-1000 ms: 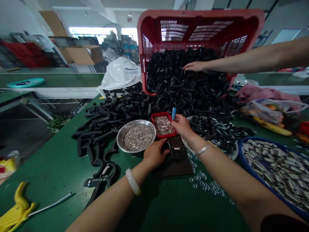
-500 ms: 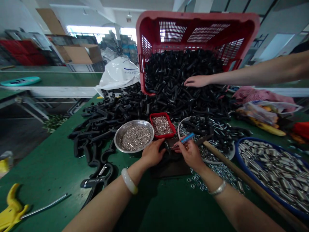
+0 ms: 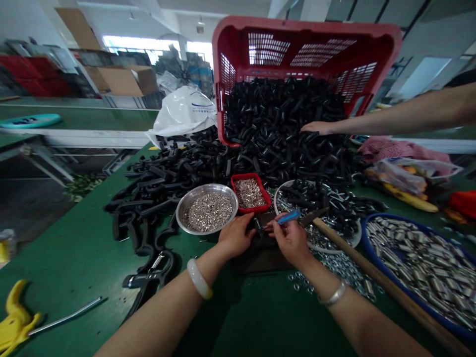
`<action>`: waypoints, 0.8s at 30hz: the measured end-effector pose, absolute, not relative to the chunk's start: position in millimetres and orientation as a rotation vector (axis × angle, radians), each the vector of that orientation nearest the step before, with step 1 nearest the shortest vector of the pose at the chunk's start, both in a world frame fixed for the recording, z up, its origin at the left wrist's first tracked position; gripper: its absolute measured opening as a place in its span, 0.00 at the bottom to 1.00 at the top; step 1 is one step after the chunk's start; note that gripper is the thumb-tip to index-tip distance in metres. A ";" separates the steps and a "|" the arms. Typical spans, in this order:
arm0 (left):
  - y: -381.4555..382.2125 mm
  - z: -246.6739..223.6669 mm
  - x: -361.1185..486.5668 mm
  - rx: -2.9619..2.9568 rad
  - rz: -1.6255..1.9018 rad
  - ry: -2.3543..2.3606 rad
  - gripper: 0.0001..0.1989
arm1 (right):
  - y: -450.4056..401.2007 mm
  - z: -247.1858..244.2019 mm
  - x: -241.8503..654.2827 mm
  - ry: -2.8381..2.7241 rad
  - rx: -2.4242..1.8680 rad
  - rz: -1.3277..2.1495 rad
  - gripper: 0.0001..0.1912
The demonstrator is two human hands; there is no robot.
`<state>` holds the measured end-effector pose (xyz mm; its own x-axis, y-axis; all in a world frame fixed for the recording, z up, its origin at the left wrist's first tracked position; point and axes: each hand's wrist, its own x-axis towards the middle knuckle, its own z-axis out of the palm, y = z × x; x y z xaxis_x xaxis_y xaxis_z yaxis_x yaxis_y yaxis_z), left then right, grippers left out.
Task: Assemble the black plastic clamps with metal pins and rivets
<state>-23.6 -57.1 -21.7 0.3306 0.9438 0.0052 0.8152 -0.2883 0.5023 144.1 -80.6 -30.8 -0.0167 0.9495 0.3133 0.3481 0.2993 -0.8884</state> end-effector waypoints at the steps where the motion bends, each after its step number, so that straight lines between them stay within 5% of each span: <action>1: -57.3 -21.4 -23.6 2.188 0.422 1.552 0.25 | -81.3 -31.1 142.5 -1.627 -1.241 0.665 0.10; 4: -57.5 -21.7 -23.6 2.184 0.437 1.548 0.25 | -80.7 -32.7 137.4 -1.662 -1.266 0.597 0.09; 13: -55.4 -22.5 -24.7 2.175 0.419 1.516 0.25 | -70.0 -23.2 135.6 -1.206 -1.253 1.340 0.16; 24: -59.4 -25.0 -23.8 2.224 0.464 1.556 0.25 | -65.8 -26.1 147.7 -1.605 -1.261 0.766 0.11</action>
<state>-23.8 -59.4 -25.0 0.3301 0.9427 0.0484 0.8152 -0.3106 0.4889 147.7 -65.8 -26.1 -0.0460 0.9576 0.2843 0.3815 0.2799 -0.8810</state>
